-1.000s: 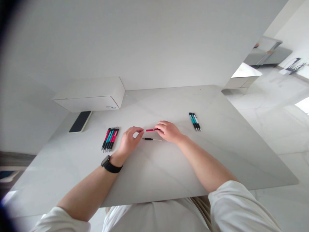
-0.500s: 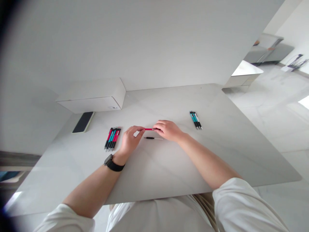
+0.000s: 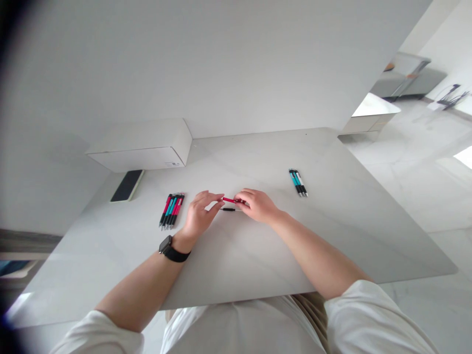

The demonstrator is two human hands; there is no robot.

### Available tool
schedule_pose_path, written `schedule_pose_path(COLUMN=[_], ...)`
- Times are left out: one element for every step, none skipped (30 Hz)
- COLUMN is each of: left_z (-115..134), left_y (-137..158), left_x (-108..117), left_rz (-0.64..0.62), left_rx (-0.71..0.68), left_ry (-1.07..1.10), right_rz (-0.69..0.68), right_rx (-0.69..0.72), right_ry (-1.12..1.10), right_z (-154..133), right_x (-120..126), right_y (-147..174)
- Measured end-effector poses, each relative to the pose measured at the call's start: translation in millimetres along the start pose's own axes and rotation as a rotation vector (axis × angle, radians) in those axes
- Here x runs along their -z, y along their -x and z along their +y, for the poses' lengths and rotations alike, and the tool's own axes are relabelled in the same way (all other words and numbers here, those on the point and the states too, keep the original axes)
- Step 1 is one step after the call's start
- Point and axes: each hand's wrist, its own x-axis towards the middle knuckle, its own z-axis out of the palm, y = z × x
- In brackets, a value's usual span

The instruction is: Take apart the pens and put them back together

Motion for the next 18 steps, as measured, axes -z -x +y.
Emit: schedule_pose_path(left_z=[-1, -2, -4, -6, -8, -10, -12, -14, -15, -16, -16, -16, -15, -15, -14, -13, -13, -12], left_y=[0, -1, -1, -1, -1, -1, -1, 0, 1, 1, 2, 2, 3, 3, 3, 3, 2, 2], left_x=[0, 0, 0, 0, 0, -1, -2, -3, -4, -5, -6, -7, -8, -9, -9, -9, -8, -8], left_rz=[-0.011, -0.030, -0.059, -0.096, -0.135, -0.172, -0.202, -0.229, -0.252, -0.271, -0.288, -0.302, -0.312, -0.320, -0.322, -0.318, -0.307, -0.286], left_rx=[0.007, 0.010, 0.010, 0.005, -0.007, -0.021, -0.034, -0.048, -0.059, -0.067, -0.072, -0.075, -0.075, -0.073, -0.072, -0.069, -0.062, -0.051], left_ry=[-0.001, -0.007, -0.021, -0.044, -0.074, -0.106, -0.135, -0.159, -0.176, -0.187, -0.192, -0.194, -0.193, -0.191, -0.185, -0.176, -0.162, -0.144], right_rz=[0.038, 0.077, 0.114, 0.143, 0.162, 0.178, 0.191, 0.201, 0.209, 0.218, 0.229, 0.239, 0.247, 0.252, 0.255, 0.254, 0.251, 0.249], right_rx=[-0.025, -0.057, -0.097, -0.144, -0.194, -0.245, -0.293, -0.333, -0.365, -0.389, -0.407, -0.420, -0.428, -0.432, -0.435, -0.436, -0.436, -0.434], right_ry=[-0.049, -0.109, -0.182, -0.270, -0.371, -0.479, -0.583, -0.675, -0.747, -0.797, -0.827, -0.843, -0.849, -0.850, -0.846, -0.837, -0.822, -0.794], right_z=[2, 4, 8, 11, 15, 19, 23, 26, 29, 31, 33, 34, 35, 36, 37, 39, 41, 43], right_x=[-3, -5, -8, -10, -11, -12, -11, -10, -9, -8, -6, -5, -3, -3, -2, -2, -1, -1], right_y=[0, 0, 1, 1, 1, 2, 2, 3, 4, 4, 4, 4, 4, 4, 4, 4, 5, 5])
